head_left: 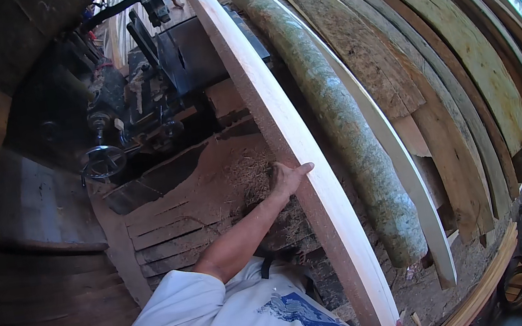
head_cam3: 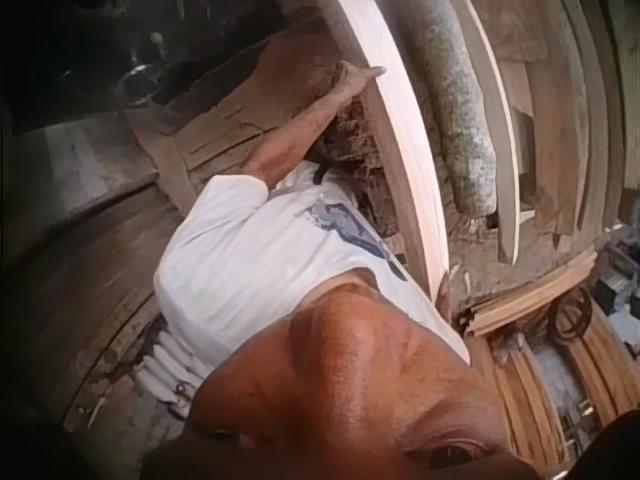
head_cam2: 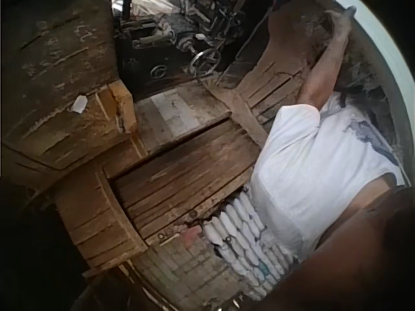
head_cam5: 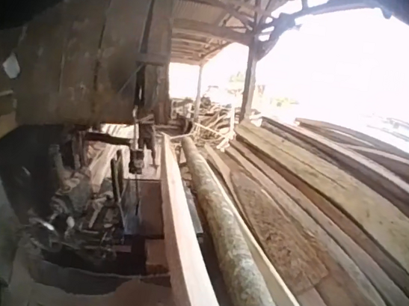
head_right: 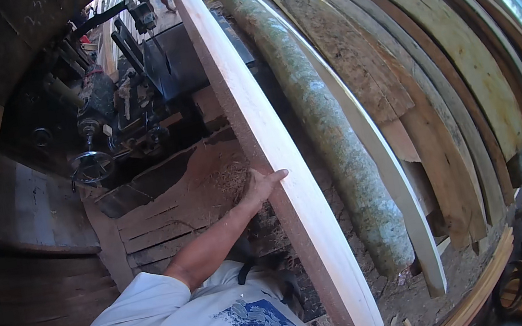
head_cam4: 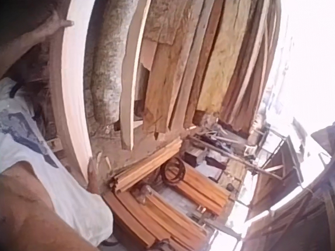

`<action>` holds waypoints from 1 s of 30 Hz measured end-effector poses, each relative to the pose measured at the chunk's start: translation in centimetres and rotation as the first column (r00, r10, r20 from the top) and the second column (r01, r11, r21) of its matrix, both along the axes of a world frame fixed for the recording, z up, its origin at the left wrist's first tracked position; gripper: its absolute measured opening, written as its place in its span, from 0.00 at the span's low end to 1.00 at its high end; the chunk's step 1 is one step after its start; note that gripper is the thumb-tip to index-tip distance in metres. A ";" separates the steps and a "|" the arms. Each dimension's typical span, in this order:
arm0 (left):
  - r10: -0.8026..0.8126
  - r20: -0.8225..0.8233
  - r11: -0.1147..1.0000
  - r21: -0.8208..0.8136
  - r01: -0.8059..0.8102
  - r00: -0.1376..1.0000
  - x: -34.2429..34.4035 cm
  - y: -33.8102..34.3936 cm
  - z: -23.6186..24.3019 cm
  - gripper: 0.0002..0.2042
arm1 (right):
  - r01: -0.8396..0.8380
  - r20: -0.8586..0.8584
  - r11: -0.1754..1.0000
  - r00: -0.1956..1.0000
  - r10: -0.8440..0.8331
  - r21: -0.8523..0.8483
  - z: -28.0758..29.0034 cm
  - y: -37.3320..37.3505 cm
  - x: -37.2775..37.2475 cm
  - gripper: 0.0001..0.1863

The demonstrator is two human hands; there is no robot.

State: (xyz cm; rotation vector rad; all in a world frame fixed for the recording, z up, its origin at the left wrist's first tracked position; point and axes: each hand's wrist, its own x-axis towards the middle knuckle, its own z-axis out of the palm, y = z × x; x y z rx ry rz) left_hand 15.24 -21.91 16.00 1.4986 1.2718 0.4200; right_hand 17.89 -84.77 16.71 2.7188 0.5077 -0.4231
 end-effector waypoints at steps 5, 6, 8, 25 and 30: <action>0.063 -0.078 0.961 0.272 -0.039 0.995 4.2 -1.3 1.8 0.50 | 0.040 -0.027 0.999 0.999 -0.039 0.019 0.6 0.8 2.5 0.37; 0.106 -0.025 0.956 0.276 -0.095 0.994 4.3 -1.0 1.6 0.49 | 0.036 -0.028 0.999 0.999 -0.036 0.012 0.6 0.8 2.8 0.37; 0.113 -0.013 0.968 0.228 -0.107 0.994 3.7 -0.5 3.4 0.47 | 0.032 -0.052 0.999 0.998 -0.032 0.001 0.6 1.5 3.1 0.37; 0.085 -0.071 0.957 0.282 -0.061 0.994 2.8 1.1 3.8 0.46 | 0.065 -0.089 0.996 0.994 -0.070 -0.059 0.4 2.6 3.0 0.37; 0.097 -0.068 0.930 0.360 -0.066 0.993 3.1 0.6 2.7 0.50 | 0.051 -0.121 0.996 0.991 -0.060 -0.077 0.2 2.6 2.3 0.37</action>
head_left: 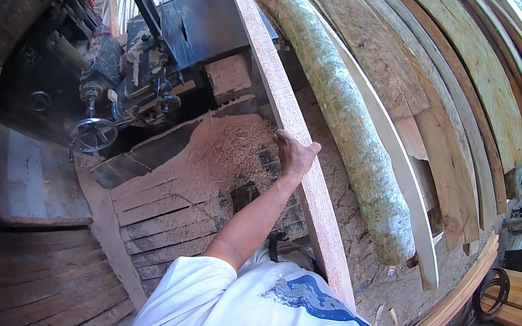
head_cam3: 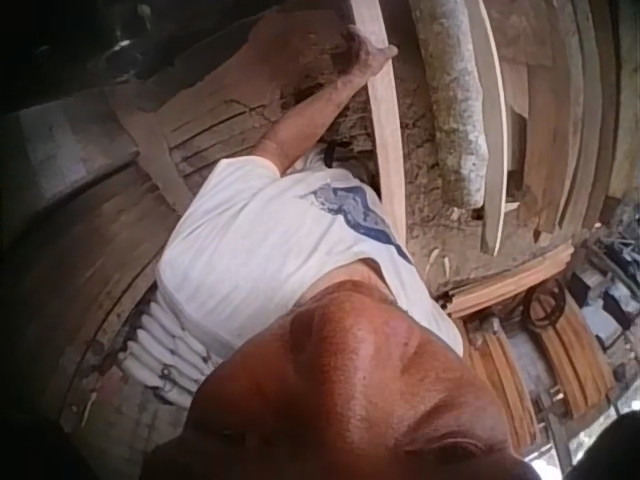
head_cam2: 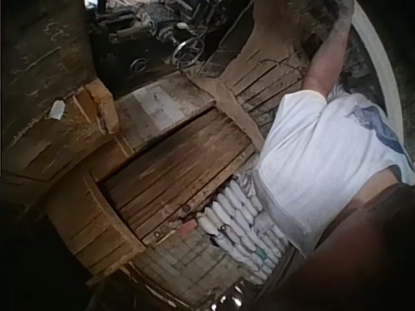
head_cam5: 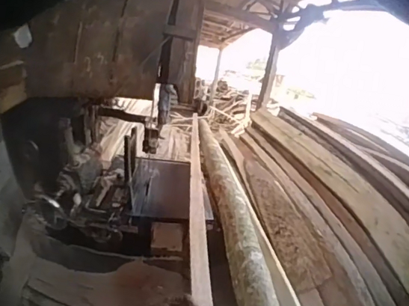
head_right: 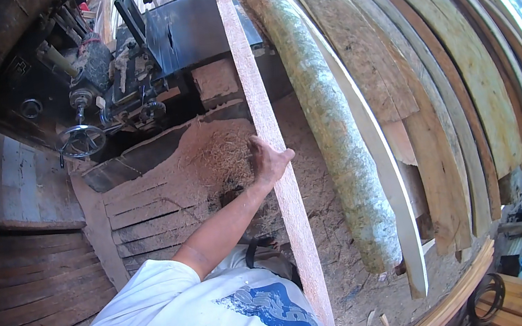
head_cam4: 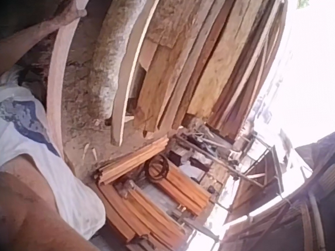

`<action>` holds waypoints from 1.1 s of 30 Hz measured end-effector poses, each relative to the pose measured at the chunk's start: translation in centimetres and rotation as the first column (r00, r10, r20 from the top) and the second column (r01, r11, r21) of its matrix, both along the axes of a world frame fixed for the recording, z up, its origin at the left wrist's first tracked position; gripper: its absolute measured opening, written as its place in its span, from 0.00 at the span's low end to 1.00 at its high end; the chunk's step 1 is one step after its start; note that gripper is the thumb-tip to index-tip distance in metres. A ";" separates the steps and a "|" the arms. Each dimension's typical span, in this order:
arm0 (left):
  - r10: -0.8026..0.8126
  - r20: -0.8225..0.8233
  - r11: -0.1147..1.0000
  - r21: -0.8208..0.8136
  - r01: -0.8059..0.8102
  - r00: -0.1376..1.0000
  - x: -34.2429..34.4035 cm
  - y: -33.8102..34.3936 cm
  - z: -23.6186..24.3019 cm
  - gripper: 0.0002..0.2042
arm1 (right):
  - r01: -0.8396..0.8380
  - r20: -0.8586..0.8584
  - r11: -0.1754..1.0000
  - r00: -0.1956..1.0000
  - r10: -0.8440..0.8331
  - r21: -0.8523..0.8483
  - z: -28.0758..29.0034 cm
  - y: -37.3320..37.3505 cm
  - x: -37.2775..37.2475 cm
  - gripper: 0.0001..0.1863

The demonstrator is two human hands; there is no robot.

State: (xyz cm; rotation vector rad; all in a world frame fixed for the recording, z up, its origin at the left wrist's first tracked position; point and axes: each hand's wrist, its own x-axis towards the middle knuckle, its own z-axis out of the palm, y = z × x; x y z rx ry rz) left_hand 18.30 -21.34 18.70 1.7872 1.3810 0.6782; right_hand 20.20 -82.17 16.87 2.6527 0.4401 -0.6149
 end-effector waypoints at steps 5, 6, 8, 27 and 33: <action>0.060 0.070 0.997 -0.043 -0.057 0.996 -0.4 0.5 1.3 0.41 | 0.004 -0.020 1.000 1.000 -0.004 0.013 -0.1 0.3 -0.4 0.37; 0.053 0.072 0.998 -0.043 -0.050 0.996 -0.4 0.4 1.4 0.41 | 0.011 -0.020 1.000 1.000 -0.011 0.015 -0.1 0.1 -0.8 0.37; -0.067 0.084 0.984 -0.159 0.079 0.994 -0.1 0.1 1.8 0.47 | 0.040 -0.013 0.999 0.999 -0.039 0.033 0.1 -0.6 -1.7 0.38; 0.107 0.026 0.905 -0.416 -0.086 0.994 3.0 0.7 0.0 0.62 | -0.030 -0.066 0.999 0.997 0.031 0.015 1.7 -3.6 0.4 0.38; 0.348 0.263 0.764 -0.636 -0.110 0.900 -2.9 2.3 -5.5 0.28 | -0.074 -0.070 0.997 0.995 0.072 -0.021 -0.3 0.6 3.0 0.33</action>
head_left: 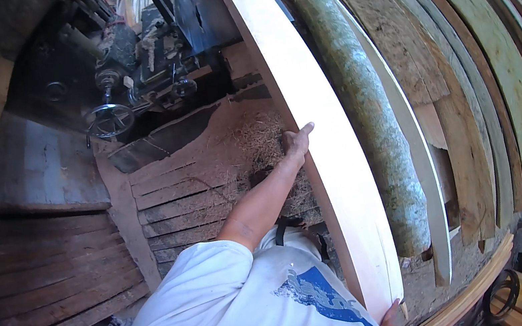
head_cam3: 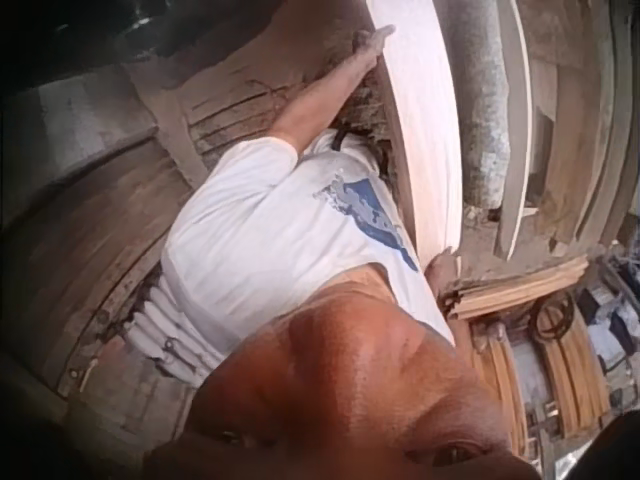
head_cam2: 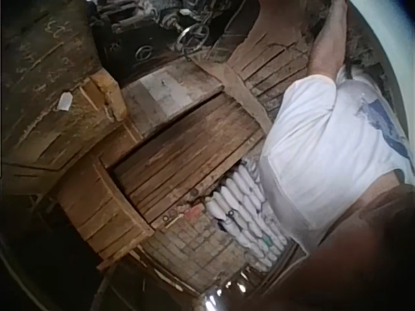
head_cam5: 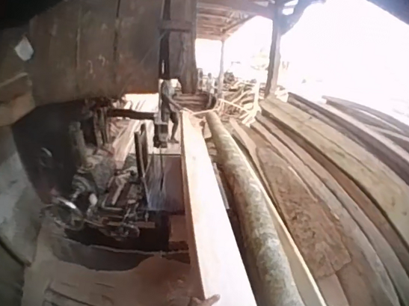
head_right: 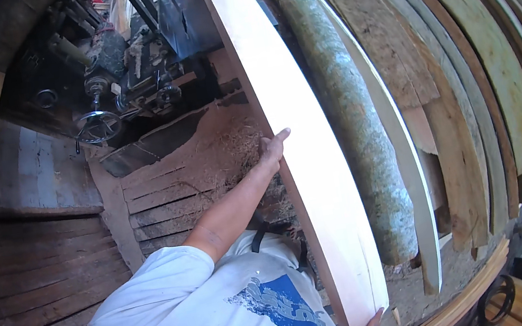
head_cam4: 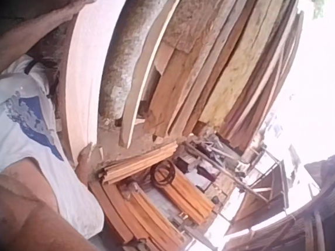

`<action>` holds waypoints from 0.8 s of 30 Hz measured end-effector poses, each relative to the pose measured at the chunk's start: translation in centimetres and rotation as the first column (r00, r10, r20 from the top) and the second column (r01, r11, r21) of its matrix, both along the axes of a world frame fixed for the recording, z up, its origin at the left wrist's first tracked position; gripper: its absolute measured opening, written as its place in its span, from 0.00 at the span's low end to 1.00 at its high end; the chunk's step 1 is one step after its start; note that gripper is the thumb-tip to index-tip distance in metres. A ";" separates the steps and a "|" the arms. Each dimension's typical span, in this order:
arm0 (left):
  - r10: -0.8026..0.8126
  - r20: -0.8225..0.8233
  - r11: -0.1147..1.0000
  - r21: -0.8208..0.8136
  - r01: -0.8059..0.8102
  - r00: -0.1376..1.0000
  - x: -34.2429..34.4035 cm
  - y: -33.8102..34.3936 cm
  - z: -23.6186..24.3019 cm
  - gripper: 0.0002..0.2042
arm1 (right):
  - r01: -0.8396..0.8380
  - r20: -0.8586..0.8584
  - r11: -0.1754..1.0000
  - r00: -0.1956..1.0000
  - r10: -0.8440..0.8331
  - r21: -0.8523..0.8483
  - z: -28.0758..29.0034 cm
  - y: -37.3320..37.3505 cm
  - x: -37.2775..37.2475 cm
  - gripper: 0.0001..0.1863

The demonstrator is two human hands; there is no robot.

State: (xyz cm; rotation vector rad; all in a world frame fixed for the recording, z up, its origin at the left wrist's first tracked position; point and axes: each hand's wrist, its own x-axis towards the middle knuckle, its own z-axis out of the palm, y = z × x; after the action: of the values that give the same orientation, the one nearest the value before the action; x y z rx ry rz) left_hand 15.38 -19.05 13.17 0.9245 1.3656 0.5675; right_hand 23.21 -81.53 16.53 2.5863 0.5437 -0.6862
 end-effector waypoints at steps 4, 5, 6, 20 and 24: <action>0.046 0.273 0.988 -0.157 -0.002 0.961 -0.4 -0.7 -6.1 0.32 | 0.034 0.033 0.998 0.999 -0.032 -0.052 0.6 2.5 1.1 0.30; 0.019 0.202 0.983 -0.183 0.018 0.979 -1.0 -0.4 -8.2 0.33 | 0.028 0.040 0.997 0.999 -0.025 -0.069 0.7 3.5 1.7 0.30; -0.038 0.180 0.978 -0.196 0.074 0.983 -0.1 -1.4 -5.7 0.35 | 0.071 0.062 0.993 0.996 -0.065 -0.097 0.9 3.9 1.6 0.29; -0.731 -0.079 0.667 -0.290 0.686 0.678 -17.8 7.1 -10.2 0.32 | 0.354 -0.437 0.271 0.817 0.377 0.895 1.9 58.6 -1.0 0.14; -0.352 -0.432 0.933 -0.092 0.347 0.831 -29.8 13.7 -9.7 0.27 | 0.192 -0.035 -0.058 0.448 0.894 0.980 16.4 78.9 -12.7 0.07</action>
State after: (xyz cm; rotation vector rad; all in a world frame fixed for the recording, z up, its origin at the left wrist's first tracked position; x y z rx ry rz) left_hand -14.44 -5.32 3.44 1.3169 1.5452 0.0620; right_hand 10.50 -2.67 32.88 2.2825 3.1269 -1.5743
